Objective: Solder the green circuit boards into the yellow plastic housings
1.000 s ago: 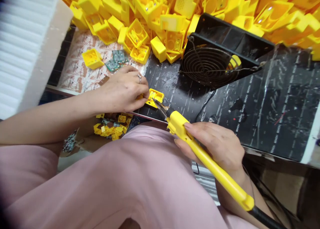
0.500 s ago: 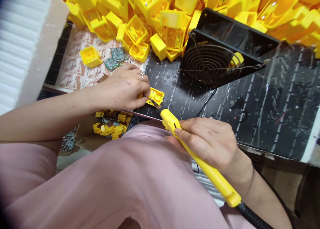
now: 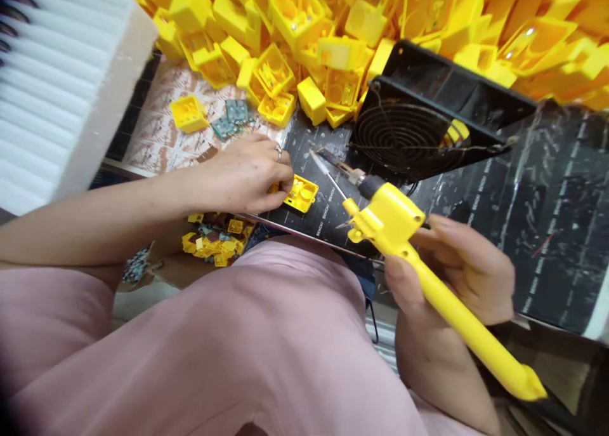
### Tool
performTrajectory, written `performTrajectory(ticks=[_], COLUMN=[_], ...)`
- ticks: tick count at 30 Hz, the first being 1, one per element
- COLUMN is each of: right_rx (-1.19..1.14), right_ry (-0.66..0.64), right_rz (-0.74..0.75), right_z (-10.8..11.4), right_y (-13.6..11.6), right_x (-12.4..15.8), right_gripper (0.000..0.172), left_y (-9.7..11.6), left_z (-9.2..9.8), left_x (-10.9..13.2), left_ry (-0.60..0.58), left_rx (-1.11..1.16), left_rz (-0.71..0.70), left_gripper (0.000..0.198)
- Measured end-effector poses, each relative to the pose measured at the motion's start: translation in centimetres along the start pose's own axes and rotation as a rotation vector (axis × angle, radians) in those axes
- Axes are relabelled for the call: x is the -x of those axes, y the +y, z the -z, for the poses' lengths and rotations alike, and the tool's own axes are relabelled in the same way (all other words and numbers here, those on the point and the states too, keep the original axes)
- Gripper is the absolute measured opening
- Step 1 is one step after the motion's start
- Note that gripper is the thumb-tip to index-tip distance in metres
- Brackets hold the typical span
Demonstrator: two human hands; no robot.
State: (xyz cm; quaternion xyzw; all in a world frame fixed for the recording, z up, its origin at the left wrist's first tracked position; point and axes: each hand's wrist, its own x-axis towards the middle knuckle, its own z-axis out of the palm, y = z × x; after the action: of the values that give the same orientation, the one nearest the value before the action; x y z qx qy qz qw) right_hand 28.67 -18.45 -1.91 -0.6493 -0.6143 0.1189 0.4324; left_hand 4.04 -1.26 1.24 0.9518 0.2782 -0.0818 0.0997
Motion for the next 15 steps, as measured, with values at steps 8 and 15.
performTrajectory(ticks=[8, 15], right_rx=[-0.263, -0.229], right_ry=[0.616, 0.512], right_rz=[-0.036, 0.183], right_z=[-4.9, -3.7], right_y=[2.2, 0.9], right_x=[-2.6, -3.0], right_gripper=[0.056, 0.049], left_y=[-5.7, -5.5], left_z=[0.7, 0.2], left_x=[-0.3, -2.4], left_ry=[0.301, 0.082], left_rx=[-0.044, -0.15], left_rz=[0.322, 0.028], left_gripper=[0.029, 0.028])
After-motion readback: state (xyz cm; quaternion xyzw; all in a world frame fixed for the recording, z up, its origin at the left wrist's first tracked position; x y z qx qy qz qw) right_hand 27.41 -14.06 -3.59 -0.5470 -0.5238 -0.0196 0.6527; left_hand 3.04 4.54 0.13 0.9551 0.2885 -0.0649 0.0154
